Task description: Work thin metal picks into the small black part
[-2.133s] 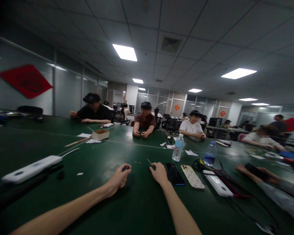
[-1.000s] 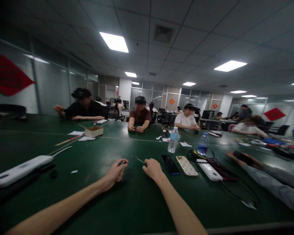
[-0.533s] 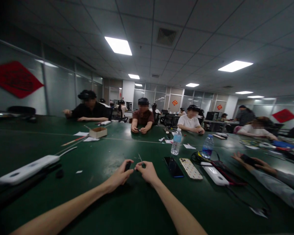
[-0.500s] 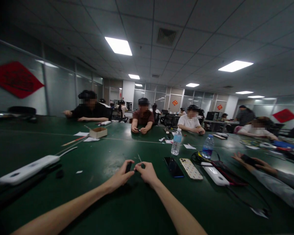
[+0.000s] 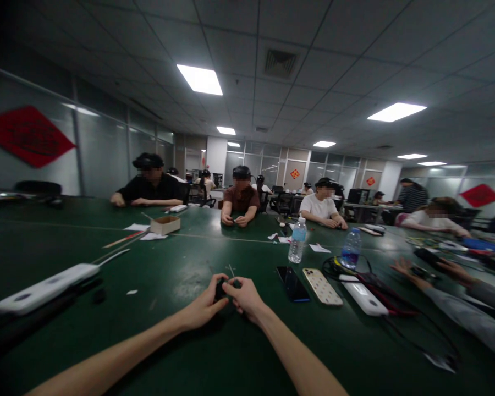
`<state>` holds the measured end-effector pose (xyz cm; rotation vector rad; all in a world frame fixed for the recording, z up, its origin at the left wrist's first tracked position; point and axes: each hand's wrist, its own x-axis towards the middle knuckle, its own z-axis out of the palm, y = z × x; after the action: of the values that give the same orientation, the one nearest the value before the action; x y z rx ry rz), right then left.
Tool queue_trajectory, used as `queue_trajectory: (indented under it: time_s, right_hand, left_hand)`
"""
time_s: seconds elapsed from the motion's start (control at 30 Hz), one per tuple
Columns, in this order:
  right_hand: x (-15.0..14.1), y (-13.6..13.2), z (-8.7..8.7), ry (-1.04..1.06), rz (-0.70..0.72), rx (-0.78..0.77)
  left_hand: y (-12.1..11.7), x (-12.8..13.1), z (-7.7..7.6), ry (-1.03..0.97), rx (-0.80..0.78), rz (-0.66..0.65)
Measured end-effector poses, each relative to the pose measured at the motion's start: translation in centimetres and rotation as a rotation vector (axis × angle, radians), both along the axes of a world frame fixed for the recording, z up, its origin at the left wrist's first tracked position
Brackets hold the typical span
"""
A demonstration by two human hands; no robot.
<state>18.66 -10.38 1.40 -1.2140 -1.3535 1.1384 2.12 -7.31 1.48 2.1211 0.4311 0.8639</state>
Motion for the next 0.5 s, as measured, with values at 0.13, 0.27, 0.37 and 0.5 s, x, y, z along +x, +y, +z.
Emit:
queue_trajectory:
  time_s: [0.13, 0.27, 0.37, 0.5]
  right_hand:
    - [0.04, 0.2, -0.5, -0.007, 0.006, -0.011]
    - [-0.18, 0.3, -0.71, 0.003, -0.031, 0.014]
    - [-0.35, 0.19, -0.52, 0.003, -0.042, 0.008]
    - [-0.24, -0.25, 0.1, 0.014, -0.009, -0.027]
  left_hand:
    - [-0.22, -0.05, 0.38, -0.001, 0.0, -0.004]
    - [-0.54, -0.06, 0.79, -0.003, -0.013, 0.002]
    - [-0.76, -0.02, 1.02, -0.017, -0.038, 0.012]
    - [-0.8, 0.12, 1.01, -0.022, -0.06, 0.039]
